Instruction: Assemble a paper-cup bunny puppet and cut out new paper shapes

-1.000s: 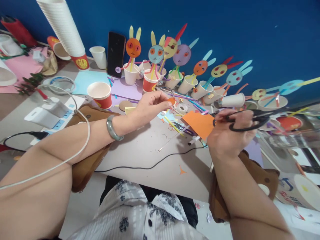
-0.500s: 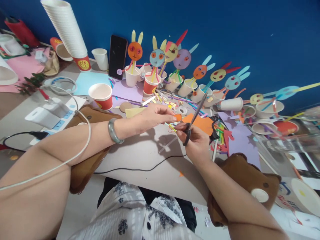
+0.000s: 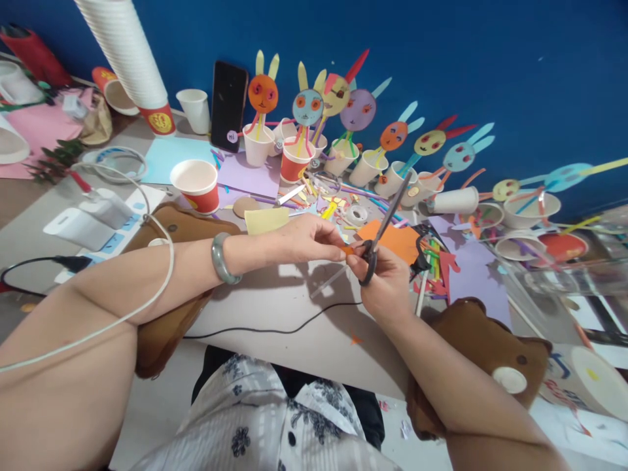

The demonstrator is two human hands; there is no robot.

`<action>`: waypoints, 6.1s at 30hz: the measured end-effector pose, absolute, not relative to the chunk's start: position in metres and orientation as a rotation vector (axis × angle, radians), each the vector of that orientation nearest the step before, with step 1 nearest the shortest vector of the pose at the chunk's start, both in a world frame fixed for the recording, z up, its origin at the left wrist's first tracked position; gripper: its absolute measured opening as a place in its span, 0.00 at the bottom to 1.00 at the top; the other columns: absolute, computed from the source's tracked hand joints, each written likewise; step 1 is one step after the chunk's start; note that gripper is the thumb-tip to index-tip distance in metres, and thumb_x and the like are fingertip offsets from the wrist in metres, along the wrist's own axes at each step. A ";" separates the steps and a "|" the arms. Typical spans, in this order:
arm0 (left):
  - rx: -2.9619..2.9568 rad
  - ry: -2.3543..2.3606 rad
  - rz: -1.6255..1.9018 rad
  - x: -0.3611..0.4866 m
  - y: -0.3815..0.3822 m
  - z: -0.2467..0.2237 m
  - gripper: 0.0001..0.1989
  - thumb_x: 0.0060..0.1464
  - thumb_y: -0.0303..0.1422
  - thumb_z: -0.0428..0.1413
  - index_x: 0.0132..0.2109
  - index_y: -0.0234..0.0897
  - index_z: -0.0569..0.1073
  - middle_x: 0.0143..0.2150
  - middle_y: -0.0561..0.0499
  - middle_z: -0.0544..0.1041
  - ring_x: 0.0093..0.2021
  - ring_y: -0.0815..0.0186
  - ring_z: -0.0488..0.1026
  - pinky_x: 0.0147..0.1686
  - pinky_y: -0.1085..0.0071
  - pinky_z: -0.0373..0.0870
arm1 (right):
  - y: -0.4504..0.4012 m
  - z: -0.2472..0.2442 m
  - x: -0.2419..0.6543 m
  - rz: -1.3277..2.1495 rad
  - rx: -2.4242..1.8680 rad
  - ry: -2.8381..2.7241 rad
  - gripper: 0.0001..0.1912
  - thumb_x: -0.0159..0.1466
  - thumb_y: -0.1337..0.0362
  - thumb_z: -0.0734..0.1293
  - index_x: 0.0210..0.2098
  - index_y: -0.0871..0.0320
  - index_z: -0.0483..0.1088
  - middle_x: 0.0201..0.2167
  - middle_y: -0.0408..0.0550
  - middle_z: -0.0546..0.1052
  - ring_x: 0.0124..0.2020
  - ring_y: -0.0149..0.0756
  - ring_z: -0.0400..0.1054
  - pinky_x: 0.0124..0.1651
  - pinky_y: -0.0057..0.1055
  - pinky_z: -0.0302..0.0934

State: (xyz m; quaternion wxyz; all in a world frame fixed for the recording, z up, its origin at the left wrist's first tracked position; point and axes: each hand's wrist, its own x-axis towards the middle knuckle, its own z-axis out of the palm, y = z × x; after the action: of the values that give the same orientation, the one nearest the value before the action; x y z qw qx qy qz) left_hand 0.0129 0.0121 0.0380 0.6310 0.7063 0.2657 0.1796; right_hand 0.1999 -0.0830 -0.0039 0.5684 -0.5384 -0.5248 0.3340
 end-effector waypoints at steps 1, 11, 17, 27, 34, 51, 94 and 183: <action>1.621 0.607 0.410 0.013 0.012 0.038 0.05 0.53 0.31 0.64 0.32 0.33 0.78 0.26 0.56 0.75 0.30 0.72 0.68 0.33 0.73 0.63 | -0.083 -0.005 0.200 0.797 -1.261 -1.222 0.23 0.53 0.45 0.84 0.30 0.54 0.76 0.31 0.43 0.78 0.34 0.35 0.72 0.39 0.32 0.70; 1.434 0.562 0.649 0.013 0.011 0.042 0.08 0.56 0.30 0.64 0.31 0.34 0.76 0.30 0.54 0.77 0.32 0.71 0.72 0.39 0.70 0.68 | -0.082 -0.012 0.211 0.903 -1.186 -1.367 0.24 0.60 0.40 0.79 0.32 0.54 0.74 0.33 0.45 0.77 0.36 0.37 0.70 0.42 0.35 0.66; 1.303 0.587 0.746 0.014 0.013 0.039 0.11 0.56 0.32 0.66 0.30 0.34 0.74 0.28 0.54 0.75 0.32 0.72 0.70 0.37 0.71 0.66 | -0.082 -0.003 0.212 1.033 -1.217 -1.587 0.33 0.58 0.29 0.74 0.36 0.53 0.72 0.35 0.48 0.76 0.36 0.40 0.69 0.41 0.37 0.63; 1.251 0.597 0.765 0.016 0.013 0.037 0.10 0.54 0.29 0.67 0.29 0.34 0.73 0.28 0.55 0.73 0.32 0.74 0.68 0.37 0.71 0.63 | -0.083 -0.002 0.209 1.107 -1.267 -1.698 0.38 0.57 0.24 0.70 0.33 0.55 0.69 0.33 0.48 0.77 0.33 0.38 0.67 0.39 0.36 0.60; 1.241 0.602 0.774 0.017 0.012 0.041 0.11 0.54 0.25 0.65 0.27 0.34 0.72 0.26 0.56 0.73 0.31 0.74 0.67 0.36 0.71 0.62 | -0.083 0.000 0.206 1.146 -1.219 -1.679 0.37 0.58 0.25 0.70 0.29 0.55 0.68 0.27 0.45 0.73 0.28 0.35 0.64 0.34 0.34 0.57; 1.212 0.612 0.771 0.017 0.010 0.042 0.09 0.52 0.25 0.64 0.27 0.34 0.72 0.25 0.57 0.72 0.30 0.74 0.66 0.35 0.72 0.62 | -0.081 -0.006 0.206 1.164 -1.239 -1.648 0.37 0.56 0.24 0.71 0.27 0.55 0.67 0.23 0.43 0.70 0.26 0.34 0.61 0.32 0.33 0.54; 1.247 0.597 0.767 0.014 0.009 0.047 0.11 0.51 0.27 0.63 0.25 0.36 0.68 0.25 0.57 0.68 0.30 0.73 0.63 0.33 0.71 0.60 | -0.080 -0.007 0.211 1.124 -1.259 -1.636 0.38 0.53 0.24 0.73 0.24 0.55 0.66 0.24 0.43 0.70 0.26 0.34 0.59 0.32 0.34 0.54; 1.283 0.584 0.875 0.012 0.009 0.052 0.10 0.50 0.24 0.61 0.25 0.36 0.68 0.25 0.57 0.66 0.30 0.73 0.62 0.33 0.72 0.59 | -0.081 -0.009 0.216 1.081 -1.321 -1.650 0.37 0.55 0.26 0.73 0.24 0.54 0.66 0.24 0.44 0.69 0.28 0.36 0.60 0.33 0.36 0.54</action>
State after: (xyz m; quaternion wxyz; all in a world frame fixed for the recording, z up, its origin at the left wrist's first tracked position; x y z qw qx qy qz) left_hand 0.0117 0.0087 0.0521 0.6752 0.5704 0.2596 0.3892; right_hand 0.2158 -0.0812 -0.0091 0.3746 -0.5161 -0.6443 0.4222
